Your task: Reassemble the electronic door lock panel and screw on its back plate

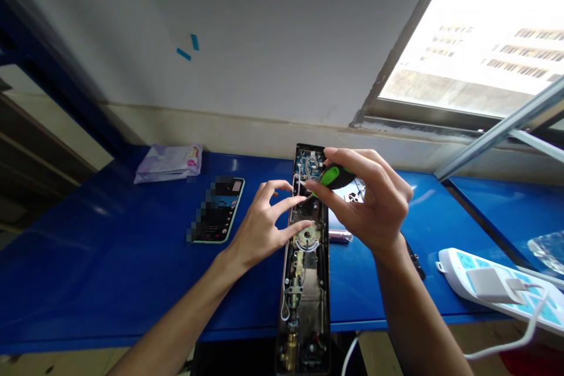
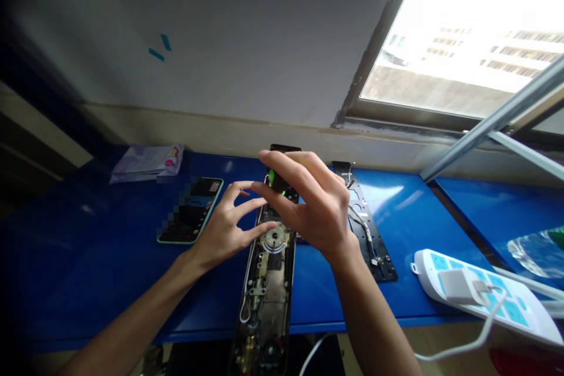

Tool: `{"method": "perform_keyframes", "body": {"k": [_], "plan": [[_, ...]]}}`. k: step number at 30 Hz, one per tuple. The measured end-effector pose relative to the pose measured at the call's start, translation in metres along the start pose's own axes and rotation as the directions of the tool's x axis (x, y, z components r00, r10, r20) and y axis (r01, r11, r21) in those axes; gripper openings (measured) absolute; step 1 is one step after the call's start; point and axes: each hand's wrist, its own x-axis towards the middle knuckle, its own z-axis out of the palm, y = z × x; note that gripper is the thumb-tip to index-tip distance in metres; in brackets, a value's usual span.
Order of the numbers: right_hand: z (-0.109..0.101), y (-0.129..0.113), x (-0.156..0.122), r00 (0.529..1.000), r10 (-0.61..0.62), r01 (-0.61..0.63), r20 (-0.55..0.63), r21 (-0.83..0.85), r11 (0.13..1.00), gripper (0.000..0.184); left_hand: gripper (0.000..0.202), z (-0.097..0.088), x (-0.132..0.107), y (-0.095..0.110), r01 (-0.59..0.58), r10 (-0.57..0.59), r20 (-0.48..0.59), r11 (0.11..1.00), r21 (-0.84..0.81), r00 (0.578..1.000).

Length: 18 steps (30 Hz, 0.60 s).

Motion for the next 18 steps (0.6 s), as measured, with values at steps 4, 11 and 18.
{"method": "perform_keyframes", "body": {"k": [4,11,18], "plan": [[-0.005,-0.005,0.003,0.992,0.079,-0.089,0.101,0.095,0.992,0.053,0.037,0.000,-0.001,0.000,0.021,-0.021,-0.012,1.000,-0.017,1.000],[-0.011,-0.007,0.007,0.970,0.189,-0.224,0.150,0.274,0.935,0.044,0.043,0.003,-0.005,0.000,0.171,-0.171,0.002,0.981,-0.094,0.985],[-0.011,0.002,0.010,0.979,0.182,-0.196,0.097,0.163,0.967,0.037,0.053,0.002,-0.004,0.002,0.370,-0.304,0.232,0.863,-0.344,0.924]]}}
